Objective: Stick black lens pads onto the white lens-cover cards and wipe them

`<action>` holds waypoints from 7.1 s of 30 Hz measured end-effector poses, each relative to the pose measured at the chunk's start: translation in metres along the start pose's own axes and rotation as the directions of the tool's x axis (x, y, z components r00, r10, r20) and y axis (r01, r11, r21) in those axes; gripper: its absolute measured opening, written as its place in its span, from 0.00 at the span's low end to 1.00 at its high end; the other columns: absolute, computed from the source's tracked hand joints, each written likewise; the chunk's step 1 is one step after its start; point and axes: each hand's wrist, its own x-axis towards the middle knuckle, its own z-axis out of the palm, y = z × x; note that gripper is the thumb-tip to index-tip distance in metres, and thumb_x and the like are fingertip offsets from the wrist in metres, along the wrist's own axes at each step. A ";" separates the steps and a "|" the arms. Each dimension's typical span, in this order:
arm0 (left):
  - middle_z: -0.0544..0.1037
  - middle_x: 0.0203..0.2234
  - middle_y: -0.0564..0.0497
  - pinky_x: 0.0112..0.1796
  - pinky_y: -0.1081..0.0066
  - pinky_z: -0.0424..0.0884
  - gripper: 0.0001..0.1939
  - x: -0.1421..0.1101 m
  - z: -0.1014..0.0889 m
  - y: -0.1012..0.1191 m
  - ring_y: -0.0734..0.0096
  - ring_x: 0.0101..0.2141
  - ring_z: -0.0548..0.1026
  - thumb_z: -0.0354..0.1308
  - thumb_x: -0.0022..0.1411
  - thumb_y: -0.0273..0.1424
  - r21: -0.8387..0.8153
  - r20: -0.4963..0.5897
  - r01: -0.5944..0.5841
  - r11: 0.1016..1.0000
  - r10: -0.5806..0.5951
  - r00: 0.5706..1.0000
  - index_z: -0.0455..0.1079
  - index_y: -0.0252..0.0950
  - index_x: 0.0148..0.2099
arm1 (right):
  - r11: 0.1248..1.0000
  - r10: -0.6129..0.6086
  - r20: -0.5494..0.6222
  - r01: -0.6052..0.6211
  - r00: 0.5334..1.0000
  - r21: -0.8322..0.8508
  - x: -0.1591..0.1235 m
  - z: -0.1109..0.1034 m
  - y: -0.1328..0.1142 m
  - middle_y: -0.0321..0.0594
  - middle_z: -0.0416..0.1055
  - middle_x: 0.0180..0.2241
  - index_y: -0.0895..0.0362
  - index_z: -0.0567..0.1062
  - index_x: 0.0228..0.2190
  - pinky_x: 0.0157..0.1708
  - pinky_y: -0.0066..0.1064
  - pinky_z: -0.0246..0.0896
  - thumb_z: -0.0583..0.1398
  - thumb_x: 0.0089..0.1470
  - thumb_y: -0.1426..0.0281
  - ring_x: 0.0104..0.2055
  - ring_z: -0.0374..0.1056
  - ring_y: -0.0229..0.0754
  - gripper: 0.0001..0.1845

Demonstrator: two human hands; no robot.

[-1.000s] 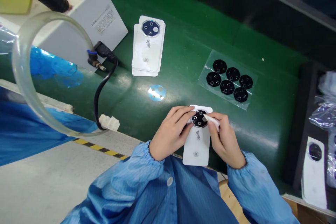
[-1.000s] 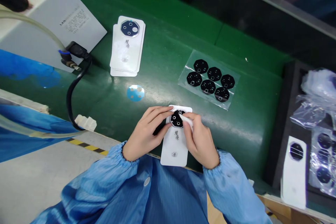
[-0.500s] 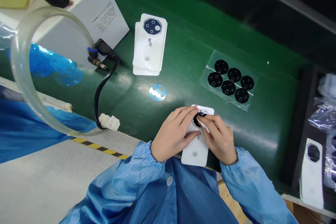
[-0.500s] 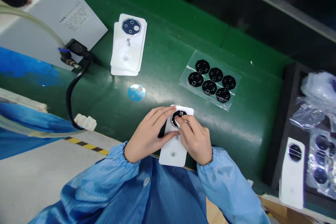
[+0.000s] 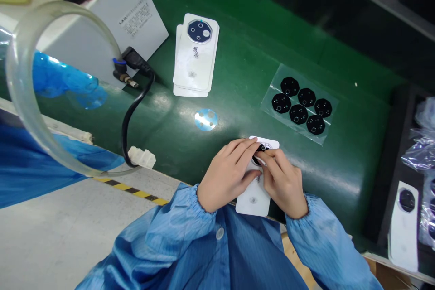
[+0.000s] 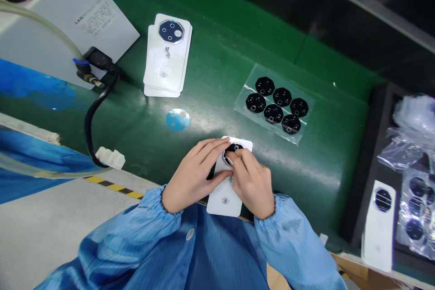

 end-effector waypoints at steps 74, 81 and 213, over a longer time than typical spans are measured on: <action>0.65 0.59 0.43 0.57 0.58 0.63 0.28 0.001 -0.002 -0.002 0.59 0.57 0.61 0.58 0.64 0.35 0.010 0.031 -0.007 1.000 0.007 0.999 0.57 0.32 0.62 | 0.952 0.116 -0.156 -0.065 0.981 0.300 -0.024 -0.001 0.008 0.42 0.68 0.39 0.57 0.73 0.44 0.39 0.31 0.64 0.56 0.57 0.84 0.39 0.68 0.39 0.17; 0.65 0.58 0.44 0.58 0.61 0.62 0.28 0.000 -0.003 -0.001 0.62 0.58 0.61 0.58 0.64 0.34 0.024 0.043 -0.006 1.000 0.005 0.999 0.56 0.31 0.62 | 0.995 0.035 -0.091 -0.026 0.995 0.097 -0.028 0.006 0.008 0.45 0.67 0.41 0.60 0.71 0.46 0.31 0.28 0.64 0.54 0.58 0.83 0.36 0.68 0.38 0.16; 0.70 0.56 0.44 0.55 0.60 0.67 0.25 0.004 -0.009 0.002 0.57 0.55 0.67 0.61 0.61 0.32 0.192 0.068 -0.039 0.981 0.027 0.997 0.62 0.31 0.59 | 0.760 0.413 -0.088 -0.290 0.907 0.581 -0.007 -0.017 0.017 0.39 0.68 0.35 0.55 0.76 0.39 0.25 0.30 0.66 0.60 0.56 0.79 0.30 0.70 0.37 0.11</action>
